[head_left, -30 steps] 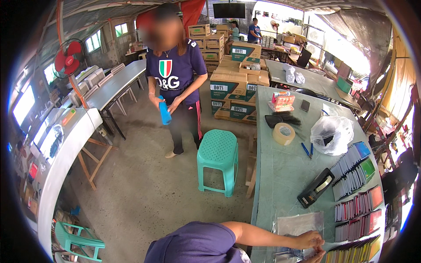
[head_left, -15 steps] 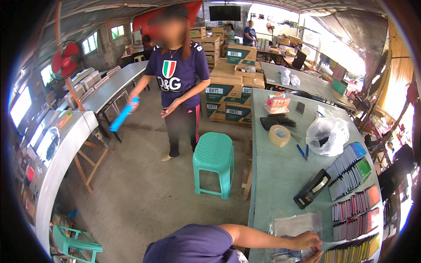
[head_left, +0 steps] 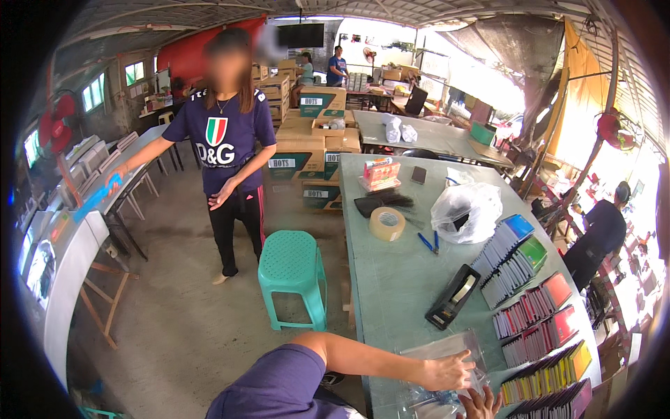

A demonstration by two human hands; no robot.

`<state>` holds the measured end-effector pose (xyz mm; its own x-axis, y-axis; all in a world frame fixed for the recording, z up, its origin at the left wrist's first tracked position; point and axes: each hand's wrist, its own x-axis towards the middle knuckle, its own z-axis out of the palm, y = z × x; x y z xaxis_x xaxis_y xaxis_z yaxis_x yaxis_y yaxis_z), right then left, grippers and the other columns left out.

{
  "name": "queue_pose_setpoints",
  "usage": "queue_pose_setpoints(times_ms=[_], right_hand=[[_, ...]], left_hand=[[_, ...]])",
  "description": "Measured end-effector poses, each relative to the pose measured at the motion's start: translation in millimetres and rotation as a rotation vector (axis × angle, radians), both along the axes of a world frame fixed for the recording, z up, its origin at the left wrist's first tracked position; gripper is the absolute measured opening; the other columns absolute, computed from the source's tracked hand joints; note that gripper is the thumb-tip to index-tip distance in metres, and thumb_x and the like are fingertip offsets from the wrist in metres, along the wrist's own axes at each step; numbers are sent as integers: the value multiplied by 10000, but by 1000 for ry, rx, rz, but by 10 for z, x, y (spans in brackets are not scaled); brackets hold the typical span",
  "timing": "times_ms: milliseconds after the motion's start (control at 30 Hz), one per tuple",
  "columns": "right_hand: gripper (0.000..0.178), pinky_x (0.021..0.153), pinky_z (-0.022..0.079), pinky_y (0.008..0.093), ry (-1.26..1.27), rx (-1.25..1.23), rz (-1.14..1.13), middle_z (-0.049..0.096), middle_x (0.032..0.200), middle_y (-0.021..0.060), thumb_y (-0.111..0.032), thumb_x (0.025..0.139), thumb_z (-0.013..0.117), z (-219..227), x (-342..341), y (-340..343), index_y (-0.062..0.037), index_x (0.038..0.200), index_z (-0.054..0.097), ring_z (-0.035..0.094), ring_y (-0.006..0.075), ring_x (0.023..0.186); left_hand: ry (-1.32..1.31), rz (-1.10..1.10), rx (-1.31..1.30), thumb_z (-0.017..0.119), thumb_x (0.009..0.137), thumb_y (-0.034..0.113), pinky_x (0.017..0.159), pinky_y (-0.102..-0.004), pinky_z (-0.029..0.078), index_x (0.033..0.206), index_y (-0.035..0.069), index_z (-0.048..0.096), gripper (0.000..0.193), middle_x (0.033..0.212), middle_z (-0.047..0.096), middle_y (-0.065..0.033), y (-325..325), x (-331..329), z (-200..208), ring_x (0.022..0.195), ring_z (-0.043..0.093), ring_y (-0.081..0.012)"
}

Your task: The person repeatedly picks up small spiral-bound notebooks from stacks on a table, places them into clear plastic bags, and seals the bags using a tape dispenser. The person handles notebooks of various colors and stacks the sealed packages on the table.

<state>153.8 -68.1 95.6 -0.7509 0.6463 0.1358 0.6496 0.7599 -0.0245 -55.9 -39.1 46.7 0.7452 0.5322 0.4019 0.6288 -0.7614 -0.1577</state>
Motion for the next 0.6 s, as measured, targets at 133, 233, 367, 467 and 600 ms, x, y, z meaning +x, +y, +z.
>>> queue_pose_setpoints(times_ms=[133,233,367,467,600], right_hand=[[328,1048,197,569,-43,130,-16,550,1206,11,-161,733,642,-134,94,65,-165,1061,622,404,289,1221],[135,1048,176,577,61,49,-12,600,1108,14,-201,733,661,-120,2,42,-142,854,669,429,276,1198],[106,1010,281,511,283,129,-36,634,952,90,-200,765,680,-79,-92,30,-100,799,669,527,296,1078],[113,863,442,420,970,18,-258,633,1001,131,-140,797,679,-338,166,45,-38,841,656,574,281,991],[160,718,500,343,1193,-142,-490,626,1005,143,-93,812,667,-1051,347,-146,22,919,632,590,271,923]], left_hand=[[-144,-24,107,645,700,202,824,-348,377,1072,87,563,398,818,569,-30,25,59,92,936,550,-165],[-57,9,25,637,703,216,813,-343,379,1047,67,566,381,796,572,-35,42,142,39,892,565,-162],[30,29,-142,622,726,269,834,-355,382,999,52,579,352,779,590,-52,37,155,83,857,573,-187],[-112,-27,-325,626,722,319,885,-441,371,968,40,591,373,817,610,-57,-44,168,227,914,575,-222],[30,-43,-146,596,740,289,912,-467,359,887,43,615,287,840,624,-62,-12,373,-107,912,578,-231]])
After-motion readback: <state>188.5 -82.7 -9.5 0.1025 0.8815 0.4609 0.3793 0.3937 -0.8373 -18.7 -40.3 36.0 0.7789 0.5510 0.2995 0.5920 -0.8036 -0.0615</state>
